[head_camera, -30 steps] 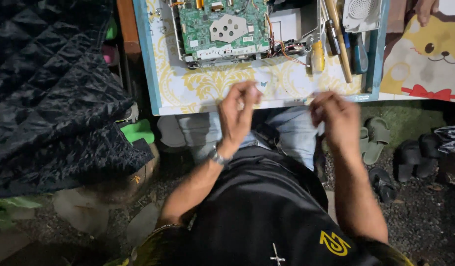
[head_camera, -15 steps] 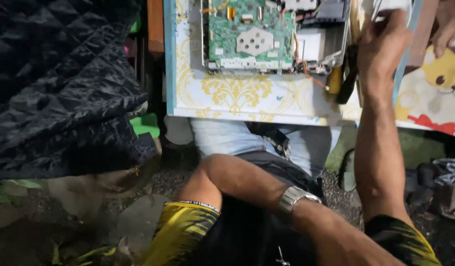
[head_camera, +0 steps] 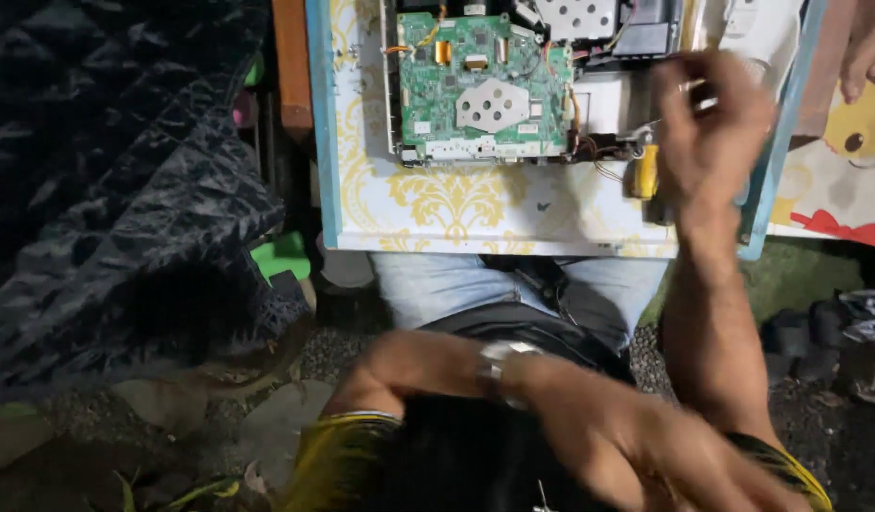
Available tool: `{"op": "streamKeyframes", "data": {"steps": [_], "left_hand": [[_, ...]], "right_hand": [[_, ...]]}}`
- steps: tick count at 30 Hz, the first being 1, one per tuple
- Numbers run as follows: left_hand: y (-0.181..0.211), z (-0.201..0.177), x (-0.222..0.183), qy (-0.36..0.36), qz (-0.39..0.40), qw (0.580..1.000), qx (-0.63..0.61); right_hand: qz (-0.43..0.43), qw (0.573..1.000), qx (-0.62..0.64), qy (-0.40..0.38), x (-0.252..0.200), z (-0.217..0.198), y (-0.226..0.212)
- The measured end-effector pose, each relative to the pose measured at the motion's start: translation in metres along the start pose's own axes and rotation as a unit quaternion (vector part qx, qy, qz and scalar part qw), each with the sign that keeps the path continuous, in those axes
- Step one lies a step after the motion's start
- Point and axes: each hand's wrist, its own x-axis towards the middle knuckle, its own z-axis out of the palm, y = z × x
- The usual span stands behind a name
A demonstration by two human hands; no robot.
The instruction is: Connecting and routing internal wiring and components on a circuit board inside an electronic device casing during a repair process.
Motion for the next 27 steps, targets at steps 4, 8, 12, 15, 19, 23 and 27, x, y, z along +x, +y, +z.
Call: {"op": "streamKeyframes", "data": {"steps": [4, 8, 12, 15, 19, 23, 27], "left_hand": [[0.008, -0.007, -0.051, 0.193, -0.087, 0.969, 0.124], [-0.002, -0.025, -0.096, 0.425, -0.113, 0.826, 0.353], [-0.004, -0.073, -0.119, 0.576, -0.197, 0.565, 0.556], [-0.002, -0.108, -0.115, 0.573, -0.211, 0.492, 0.62], [0.008, -0.126, -0.095, 0.559, -0.248, 0.481, 0.629], [0.004, -0.14, -0.088, 0.57, -0.309, 0.477, 0.593], [0.006, -0.152, -0.087, 0.55, -0.324, 0.473, 0.607]], "right_hand": [[0.084, 0.978, 0.071, -0.176, -0.002, 0.026, -0.021], [0.17, 0.963, 0.14, -0.153, -0.009, 0.031, -0.026], [0.133, 0.97, 0.163, -0.125, -0.019, 0.034, -0.03], [0.133, 0.973, 0.167, -0.091, -0.017, 0.031, -0.045], [0.165, 0.972, 0.154, -0.061, -0.023, 0.03, -0.053], [0.147, 0.975, 0.164, -0.029, -0.031, 0.033, -0.052], [0.104, 0.985, 0.137, -0.015, -0.039, 0.036, -0.042]]}}
